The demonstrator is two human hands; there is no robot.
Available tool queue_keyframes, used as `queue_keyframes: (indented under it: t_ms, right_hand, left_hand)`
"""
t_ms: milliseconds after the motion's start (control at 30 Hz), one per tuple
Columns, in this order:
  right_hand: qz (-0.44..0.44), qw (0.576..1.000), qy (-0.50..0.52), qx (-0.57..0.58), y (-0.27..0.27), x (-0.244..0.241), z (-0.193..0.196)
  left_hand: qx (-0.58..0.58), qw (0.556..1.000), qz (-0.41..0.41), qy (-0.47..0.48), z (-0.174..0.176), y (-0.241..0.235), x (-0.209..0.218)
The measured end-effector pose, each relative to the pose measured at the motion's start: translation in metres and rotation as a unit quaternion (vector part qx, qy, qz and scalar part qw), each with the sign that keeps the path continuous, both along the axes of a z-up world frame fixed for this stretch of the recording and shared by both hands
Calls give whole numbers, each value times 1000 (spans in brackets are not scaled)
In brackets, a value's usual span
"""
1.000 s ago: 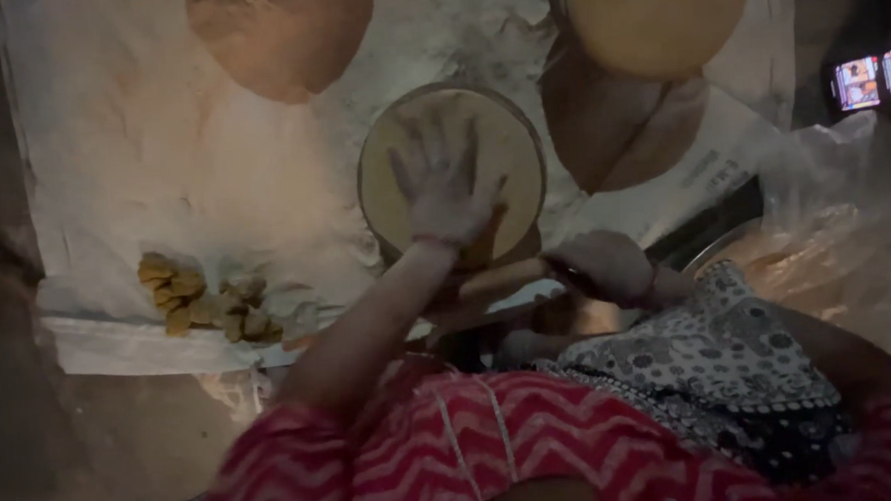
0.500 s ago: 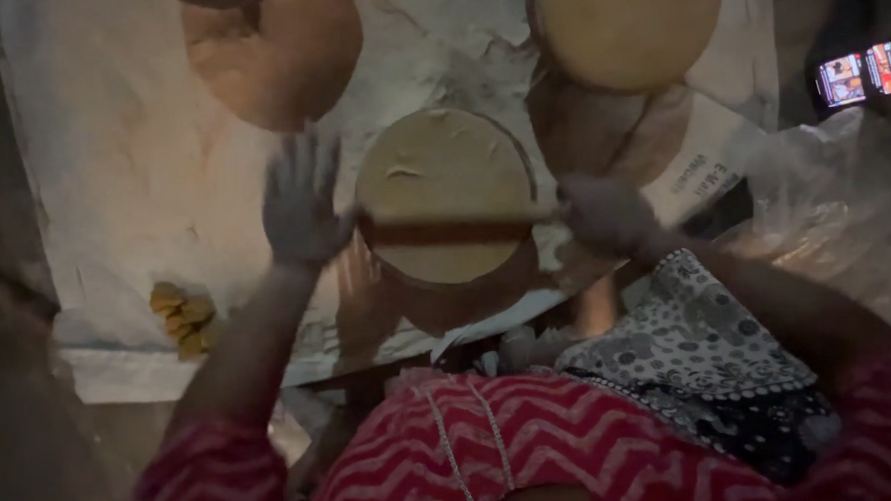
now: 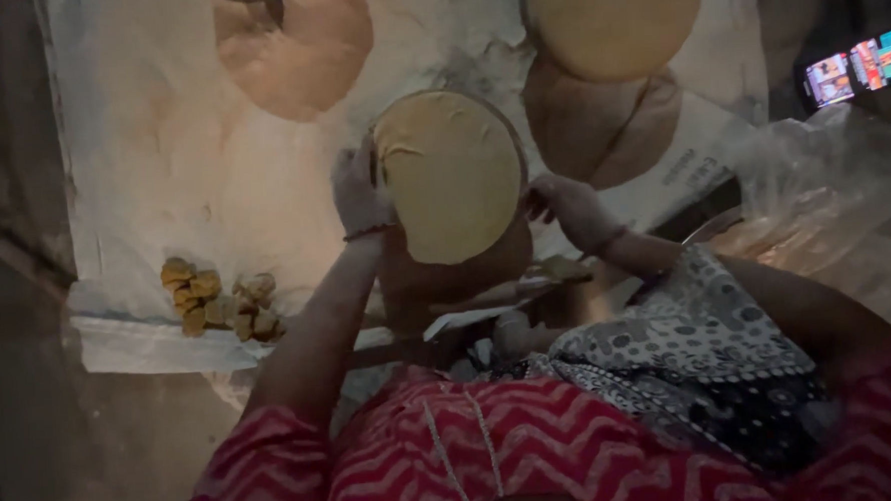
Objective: The person rolls out pieces of dough on a circular board using a rolling pin, flattens them by hand, and stacks them on a nearby tray.
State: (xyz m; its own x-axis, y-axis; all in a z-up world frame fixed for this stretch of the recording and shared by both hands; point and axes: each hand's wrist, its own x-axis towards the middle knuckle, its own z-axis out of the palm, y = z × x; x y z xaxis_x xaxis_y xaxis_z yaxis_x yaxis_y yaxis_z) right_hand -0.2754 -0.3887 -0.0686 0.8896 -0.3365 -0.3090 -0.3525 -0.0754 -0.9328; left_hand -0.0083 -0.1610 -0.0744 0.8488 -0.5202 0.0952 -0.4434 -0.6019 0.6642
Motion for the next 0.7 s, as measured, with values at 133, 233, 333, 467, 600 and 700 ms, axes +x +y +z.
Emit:
queue_keyframes:
  t_ms: [133,233,333,467,600,700]
  right_hand:
    - [-118,963,22,240,14,22,-7]
    - [-134,943,3,306,27,35,10]
    - [-92,950,-79,286,34,52,51]
    - [116,965,-220,87,61,87,102]
    - [192,932,-296,-79,76,105,124]
    - [41,964,-256,62,48,114,124]
  left_hand:
    - [-156,987,-35,-19,12,-23,-20]
    - [-110,938,-134,300,45,-35,-69]
    - [-257,875,-134,389,64,-30,-84]
    - [-349,739,96,568,25,4,-49]
    - [-321,732,157,579,-75,12,-32]
    - [-220,827,112,506,-113,-35,-40]
